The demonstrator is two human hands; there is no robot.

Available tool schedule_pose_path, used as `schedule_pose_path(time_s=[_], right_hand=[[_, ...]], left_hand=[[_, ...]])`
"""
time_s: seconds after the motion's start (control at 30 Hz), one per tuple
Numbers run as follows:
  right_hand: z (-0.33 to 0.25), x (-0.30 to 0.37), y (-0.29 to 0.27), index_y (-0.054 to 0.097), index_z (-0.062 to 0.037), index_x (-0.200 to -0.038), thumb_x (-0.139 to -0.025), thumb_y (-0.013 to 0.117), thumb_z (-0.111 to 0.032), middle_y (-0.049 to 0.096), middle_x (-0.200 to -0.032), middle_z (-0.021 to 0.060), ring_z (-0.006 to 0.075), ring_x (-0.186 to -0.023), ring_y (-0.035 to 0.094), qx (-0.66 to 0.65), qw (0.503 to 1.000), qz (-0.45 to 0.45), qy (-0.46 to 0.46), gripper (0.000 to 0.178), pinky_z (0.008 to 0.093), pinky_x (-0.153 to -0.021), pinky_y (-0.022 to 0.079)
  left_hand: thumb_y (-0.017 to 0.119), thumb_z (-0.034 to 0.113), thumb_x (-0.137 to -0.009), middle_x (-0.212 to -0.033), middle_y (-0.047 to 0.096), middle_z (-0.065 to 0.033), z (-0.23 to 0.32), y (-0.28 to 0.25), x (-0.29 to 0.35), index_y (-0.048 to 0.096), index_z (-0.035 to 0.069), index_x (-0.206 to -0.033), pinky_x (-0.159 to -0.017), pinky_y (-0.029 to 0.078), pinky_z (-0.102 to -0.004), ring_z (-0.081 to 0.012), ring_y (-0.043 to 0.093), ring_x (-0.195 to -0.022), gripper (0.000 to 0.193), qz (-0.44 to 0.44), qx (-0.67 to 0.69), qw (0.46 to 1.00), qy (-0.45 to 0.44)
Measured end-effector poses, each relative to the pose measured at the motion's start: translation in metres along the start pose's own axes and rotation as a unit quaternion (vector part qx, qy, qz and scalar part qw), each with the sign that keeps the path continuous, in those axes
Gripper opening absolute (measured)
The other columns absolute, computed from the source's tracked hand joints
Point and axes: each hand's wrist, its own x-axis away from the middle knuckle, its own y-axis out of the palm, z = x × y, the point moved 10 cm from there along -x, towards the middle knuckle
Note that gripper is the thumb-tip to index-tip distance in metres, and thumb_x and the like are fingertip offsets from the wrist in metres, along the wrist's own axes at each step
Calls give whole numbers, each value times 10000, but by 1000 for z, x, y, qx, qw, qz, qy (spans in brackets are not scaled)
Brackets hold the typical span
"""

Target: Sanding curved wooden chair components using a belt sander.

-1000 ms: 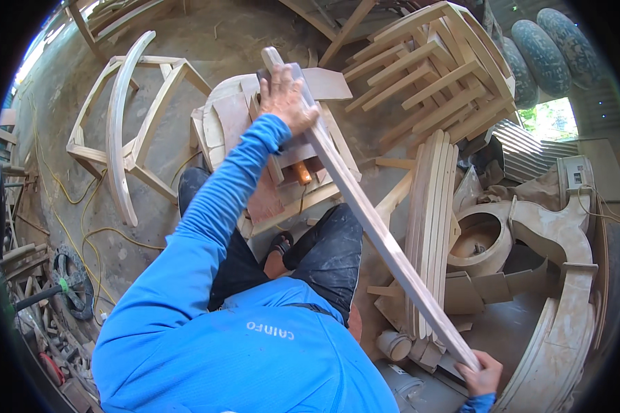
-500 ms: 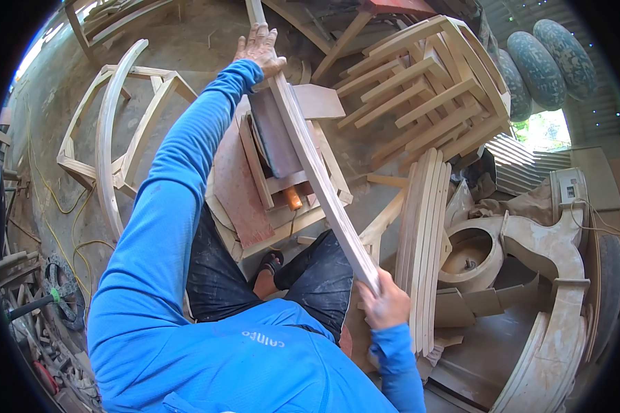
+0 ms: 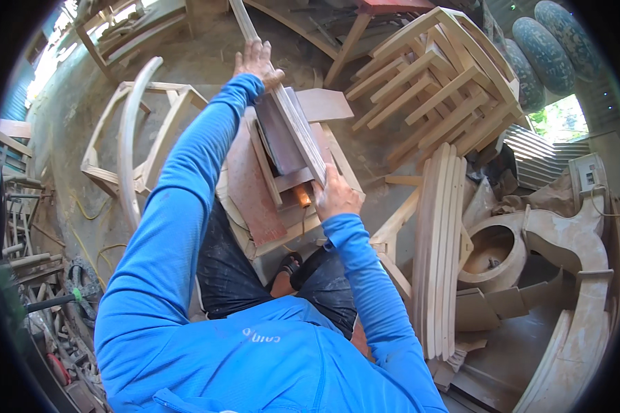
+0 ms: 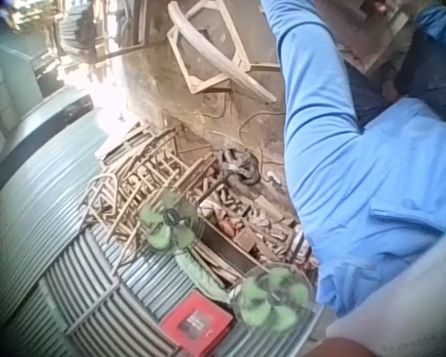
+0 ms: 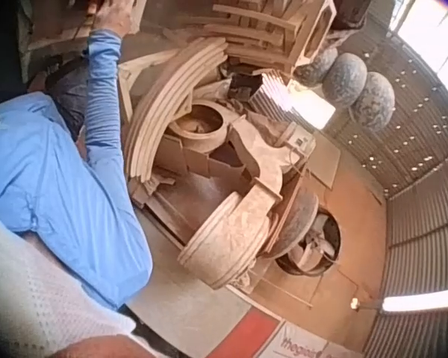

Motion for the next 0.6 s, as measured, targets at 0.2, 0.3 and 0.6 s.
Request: schedule_pose_path(time_s=[0.2,0.3,0.6], right_hand=[[62,108,-40,572,-148,-1357,-893,704,-266,725,-1046,197,436,-918,700,-56,998,-22,2,496,522,-763,556],[83,183,-98,570,-135,-1269,-837,755,-198,704,-968,201,434,-864,691,-17,997,-67,25,474,516,-713,542],[179,418,-267,591,-146,-1434,-842,724,-241,684,-1225,199,403,-1087,658,84,972,-179,124,614,473,-917,532]], left_hand=[[547,603,-872,-1734,28,-151,62,13,87,155,78,-1650,-1269,15,-578,-333,-58,-1600,1017,-89,-16,995,33],[570,606,-866,-1729,37,-170,74,18,115,212,63,-1635,-1264,-1,-580,-343,-63,-1598,1007,-102,29,993,47],[649,491,-821,-1687,106,-277,157,9,255,380,99,-1573,-1239,18,-643,-428,-24,-1583,889,-95,114,985,93]])
